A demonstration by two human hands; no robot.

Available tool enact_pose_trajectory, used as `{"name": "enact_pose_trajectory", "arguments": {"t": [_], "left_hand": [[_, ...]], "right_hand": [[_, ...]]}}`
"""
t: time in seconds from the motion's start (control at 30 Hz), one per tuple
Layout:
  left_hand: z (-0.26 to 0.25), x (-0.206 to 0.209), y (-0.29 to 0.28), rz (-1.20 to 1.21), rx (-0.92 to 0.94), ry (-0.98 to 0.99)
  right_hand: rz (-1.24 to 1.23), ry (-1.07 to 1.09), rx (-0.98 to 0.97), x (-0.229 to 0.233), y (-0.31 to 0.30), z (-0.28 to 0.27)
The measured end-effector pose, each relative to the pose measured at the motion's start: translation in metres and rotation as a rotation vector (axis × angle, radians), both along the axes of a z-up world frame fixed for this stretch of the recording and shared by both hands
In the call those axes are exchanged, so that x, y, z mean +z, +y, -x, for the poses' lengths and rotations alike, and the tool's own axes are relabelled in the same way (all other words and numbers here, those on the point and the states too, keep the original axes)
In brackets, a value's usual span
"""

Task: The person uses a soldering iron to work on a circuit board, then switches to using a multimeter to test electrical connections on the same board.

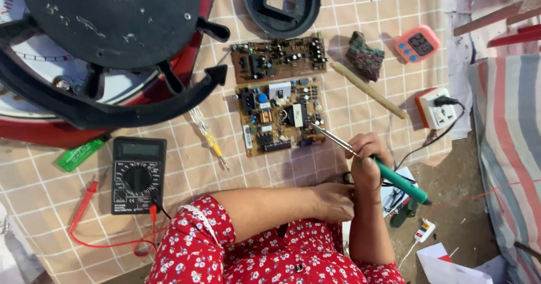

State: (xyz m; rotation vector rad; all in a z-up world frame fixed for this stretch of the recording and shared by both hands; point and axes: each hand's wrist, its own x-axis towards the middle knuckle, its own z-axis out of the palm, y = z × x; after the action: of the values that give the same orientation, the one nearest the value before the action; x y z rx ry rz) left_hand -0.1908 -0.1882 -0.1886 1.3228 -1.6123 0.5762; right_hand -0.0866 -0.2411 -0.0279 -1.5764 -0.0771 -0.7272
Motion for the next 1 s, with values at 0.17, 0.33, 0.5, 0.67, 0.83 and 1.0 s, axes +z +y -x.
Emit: {"name": "enact_pose_trajectory", "arguments": {"t": [0.17, 0.33, 0.5, 0.67, 0.83, 1.0], "left_hand": [[-0.048, 0.044, 0.006, -0.062, -0.867, 0.541], [-0.091, 0.11, 0.038, -0.402, -0.955, 0.44], [-0.076, 0.1, 0.039, -0.574, -0.481, 0.027], [-0.068, 0.085, 0.032, -0.523, -0.475, 0.034], [-0.069, 0.085, 0.031, -0.557, -0.573, 0.158], [-0.087, 0.11, 0.038, -0.606, -0.597, 0.082]], "right_hand": [[-0.205, 0.016, 0.025, -0.01, -0.01, 0.017], [-0.213, -0.002, 0.023, -0.016, -0.011, 0.019], [-0.251, 0.003, 0.0, -0.025, -0.017, 0.024], [-0.249, 0.066, -0.046, -0.028, -0.016, 0.02], [-0.273, 0.074, -0.119, -0.025, -0.011, 0.017], [-0.237, 0.122, -0.214, -0.024, -0.01, 0.011]]}}
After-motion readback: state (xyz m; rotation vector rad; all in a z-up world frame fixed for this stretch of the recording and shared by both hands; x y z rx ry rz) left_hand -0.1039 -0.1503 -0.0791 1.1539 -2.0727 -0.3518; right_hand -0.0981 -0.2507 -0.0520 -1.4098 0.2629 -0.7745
